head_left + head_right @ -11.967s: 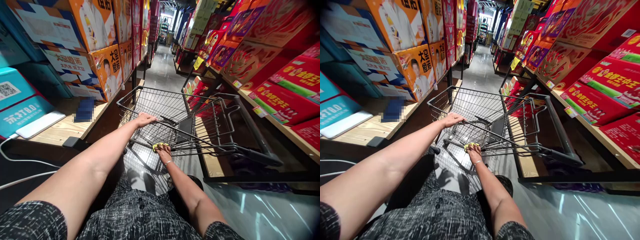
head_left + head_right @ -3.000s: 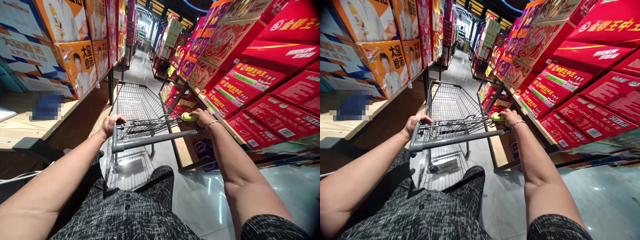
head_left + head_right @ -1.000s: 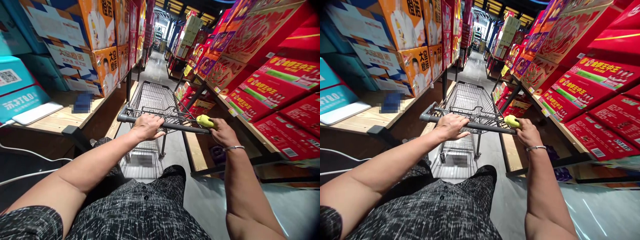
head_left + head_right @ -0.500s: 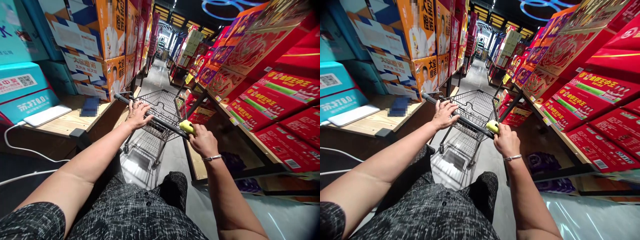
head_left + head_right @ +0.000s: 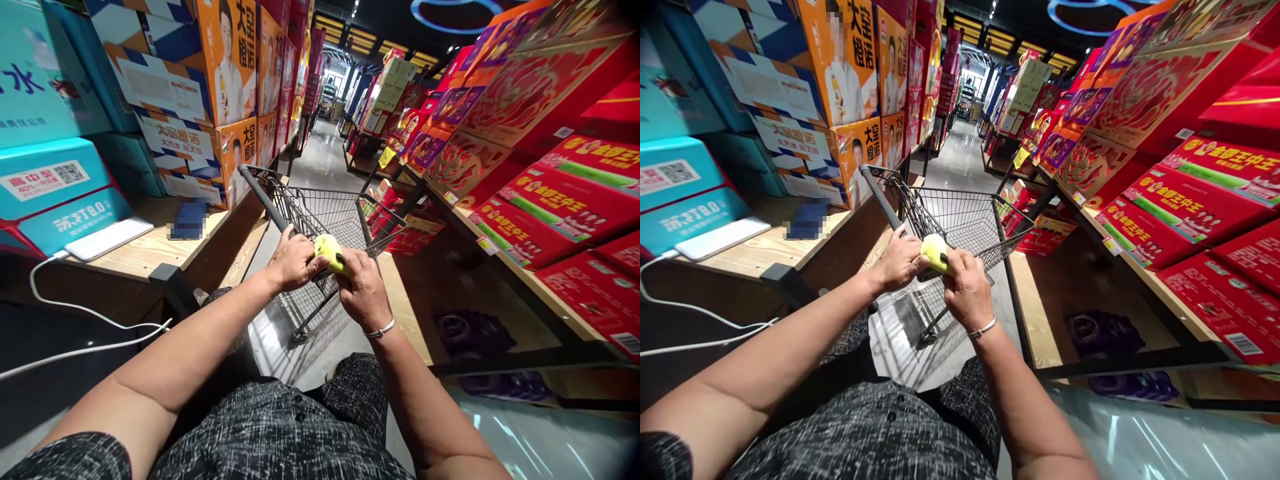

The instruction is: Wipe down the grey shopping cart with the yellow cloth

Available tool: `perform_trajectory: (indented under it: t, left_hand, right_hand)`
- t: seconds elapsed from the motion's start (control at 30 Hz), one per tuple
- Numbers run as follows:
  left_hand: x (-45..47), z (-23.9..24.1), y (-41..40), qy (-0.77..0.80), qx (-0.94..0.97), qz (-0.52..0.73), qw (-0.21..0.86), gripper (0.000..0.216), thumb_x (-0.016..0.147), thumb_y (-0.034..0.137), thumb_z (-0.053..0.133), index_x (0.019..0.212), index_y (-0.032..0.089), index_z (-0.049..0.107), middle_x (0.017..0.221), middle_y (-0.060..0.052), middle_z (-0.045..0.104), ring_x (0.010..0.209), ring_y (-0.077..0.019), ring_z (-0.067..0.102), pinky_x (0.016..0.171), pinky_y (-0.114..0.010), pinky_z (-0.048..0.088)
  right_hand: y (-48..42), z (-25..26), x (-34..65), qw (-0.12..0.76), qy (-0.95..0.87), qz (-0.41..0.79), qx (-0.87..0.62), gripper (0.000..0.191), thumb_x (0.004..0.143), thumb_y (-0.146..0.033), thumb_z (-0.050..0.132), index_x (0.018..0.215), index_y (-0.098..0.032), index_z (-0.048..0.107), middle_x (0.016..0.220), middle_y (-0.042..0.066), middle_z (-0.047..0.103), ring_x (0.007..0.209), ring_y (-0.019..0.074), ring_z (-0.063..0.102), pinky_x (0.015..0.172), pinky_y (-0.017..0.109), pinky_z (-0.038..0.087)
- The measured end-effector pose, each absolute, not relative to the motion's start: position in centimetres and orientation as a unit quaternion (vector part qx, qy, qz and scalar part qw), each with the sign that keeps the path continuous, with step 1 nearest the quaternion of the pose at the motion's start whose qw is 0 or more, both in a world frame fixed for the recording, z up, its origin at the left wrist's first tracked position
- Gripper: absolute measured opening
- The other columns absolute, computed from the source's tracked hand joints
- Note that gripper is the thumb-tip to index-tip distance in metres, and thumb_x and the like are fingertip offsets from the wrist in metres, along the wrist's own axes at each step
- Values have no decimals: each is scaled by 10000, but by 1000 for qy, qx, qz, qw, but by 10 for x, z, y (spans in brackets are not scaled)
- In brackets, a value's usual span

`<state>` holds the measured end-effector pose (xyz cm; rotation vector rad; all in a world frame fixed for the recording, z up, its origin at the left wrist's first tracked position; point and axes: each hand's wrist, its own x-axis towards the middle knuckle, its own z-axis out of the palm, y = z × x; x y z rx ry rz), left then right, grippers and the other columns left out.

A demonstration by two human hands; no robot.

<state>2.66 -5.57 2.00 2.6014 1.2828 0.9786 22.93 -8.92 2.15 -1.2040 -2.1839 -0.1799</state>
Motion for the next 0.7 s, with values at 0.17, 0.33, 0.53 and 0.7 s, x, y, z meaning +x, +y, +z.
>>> perform_trajectory:
  t: [0.17,0.33,0.53,0.7]
  left_hand:
    - [10,19,-61,459,819,343,29,402,915,546,559,736,218,708,883,-52,700,1047,-278,585,1176,-648,137]
    - [12,29,-73,508,816,274,-26,201,911,352,601,891,195,726,950,-83,720,992,-286,631,1135,-614,240]
    - [31,42,-84,564,797,196,-90,364,917,464,586,1076,147,665,924,-116,716,896,-286,660,983,-483,371]
    - [34,32,-75,579,782,161,-165,387,892,507,609,957,128,651,904,-141,675,853,-316,630,789,-444,381]
  right_hand:
    - [-36,-46,269,374,-787,-86,-483,491,846,-153,484,1328,-236,521,1281,125,562,1163,274,509,991,468,428]
    - [10,-74,308,330,-738,-43,-587,550,804,-120,457,1340,-214,531,1294,127,545,1134,269,497,958,449,434]
    - [-4,-37,267,235,-758,-22,-608,613,791,-106,513,1385,-251,553,1270,100,564,1006,256,503,859,372,467]
    - [-30,-13,223,167,-813,8,-558,626,854,-114,502,1454,-291,487,1260,74,572,967,235,489,845,329,453]
